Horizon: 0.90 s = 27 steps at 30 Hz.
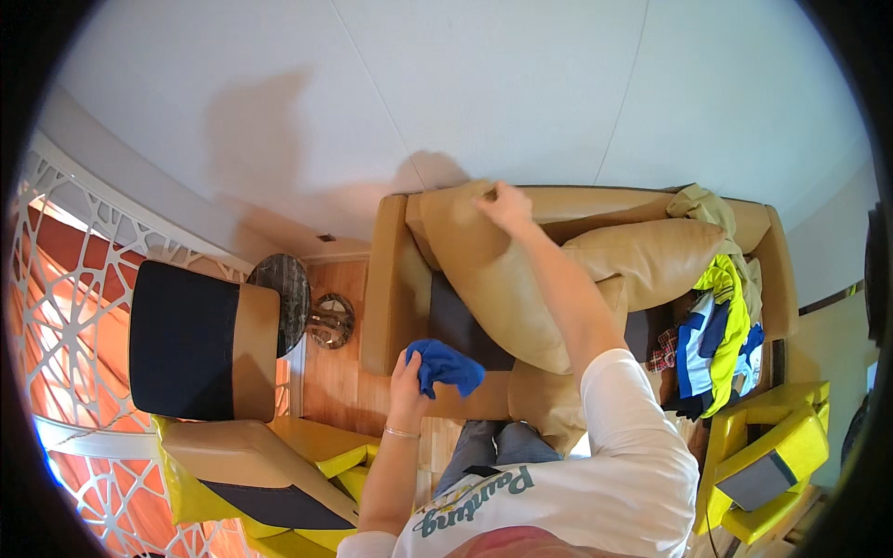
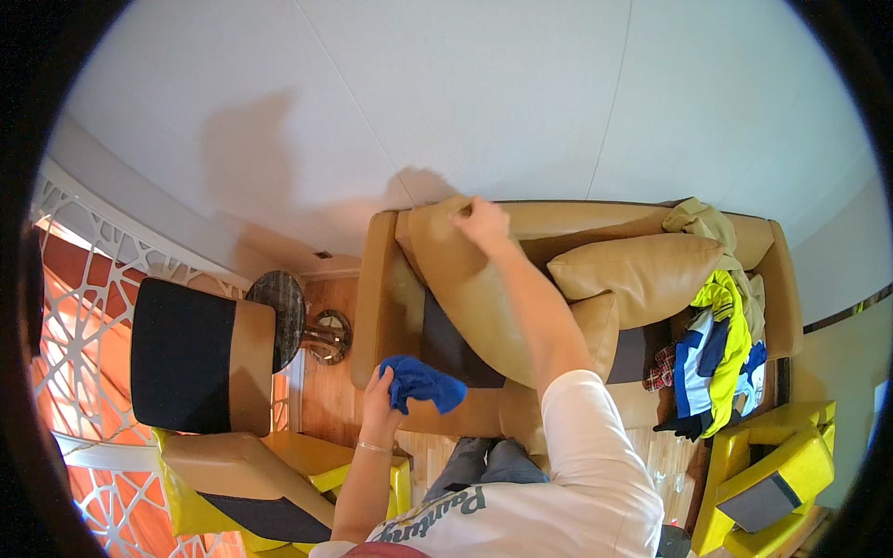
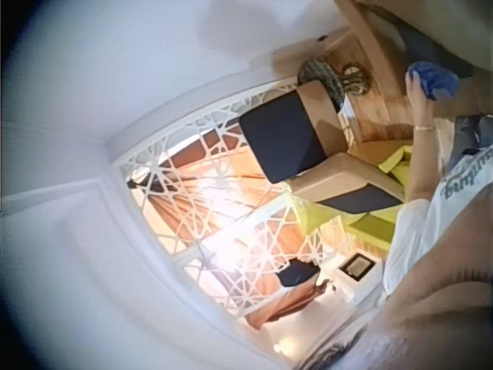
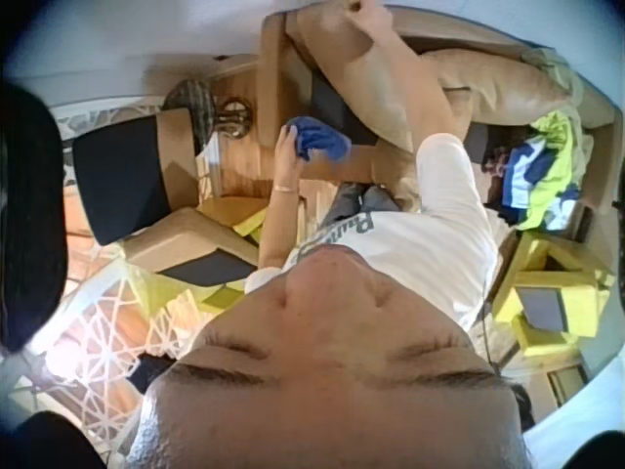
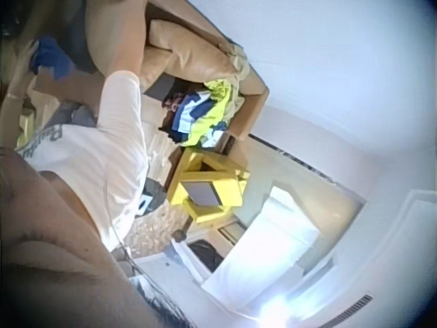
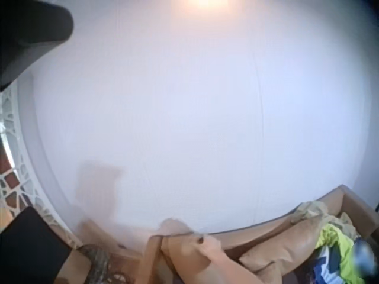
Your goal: The person wipes the surface of a brown leather sofa and its cushions using a blue cloth. They move the cushions to clean underneath and continue wiping different sections of the sofa.
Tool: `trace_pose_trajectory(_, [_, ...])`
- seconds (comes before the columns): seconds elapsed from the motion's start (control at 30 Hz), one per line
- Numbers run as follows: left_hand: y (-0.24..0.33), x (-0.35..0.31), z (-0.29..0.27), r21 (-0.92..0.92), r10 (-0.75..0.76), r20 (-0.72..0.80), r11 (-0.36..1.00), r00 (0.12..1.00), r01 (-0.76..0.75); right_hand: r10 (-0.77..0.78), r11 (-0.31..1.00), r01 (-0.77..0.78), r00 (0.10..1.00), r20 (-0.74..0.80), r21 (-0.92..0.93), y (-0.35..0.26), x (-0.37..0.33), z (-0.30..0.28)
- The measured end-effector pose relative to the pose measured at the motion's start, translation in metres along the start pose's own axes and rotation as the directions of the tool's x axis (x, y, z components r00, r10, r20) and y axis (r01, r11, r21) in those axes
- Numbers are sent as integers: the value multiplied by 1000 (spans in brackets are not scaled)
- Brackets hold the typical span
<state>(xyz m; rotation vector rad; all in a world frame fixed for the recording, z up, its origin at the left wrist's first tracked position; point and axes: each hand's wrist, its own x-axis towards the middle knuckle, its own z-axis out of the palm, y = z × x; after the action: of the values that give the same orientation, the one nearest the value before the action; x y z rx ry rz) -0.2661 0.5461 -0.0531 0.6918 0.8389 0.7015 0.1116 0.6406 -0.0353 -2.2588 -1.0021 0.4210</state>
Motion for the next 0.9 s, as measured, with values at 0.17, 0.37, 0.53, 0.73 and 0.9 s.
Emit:
trace_pose_trajectory(0.17, [-7, 20, 11, -159, -98, -26, 983, 995, 92, -291, 952, 298, 951, -106, 64, -35, -92, 74])
trace_pose_trajectory(0.37, [44, -1, 31, 71, 279, -75, 959, 957, -274, -32, 717, 252, 943, -331, 650, -50, -139, 0])
trace_pose_trajectory(0.53, [50, 4, 67, 271, 542, 240, 759, 805, -592, 381, 311, 393, 783, -492, 865, -41, -208, -106])
trace_pose_trajectory(0.73, [10, -37, 162, 125, 162, 978, 32, 128, -992, 625, 308, 581, 473, -621, 753, 90, -339, -119])
trace_pose_trajectory(0.9, [-119, -36, 165, 77, -158, 986, 219, 42, -973, 716, 601, 212, 285, -637, 770, 204, -472, -57])
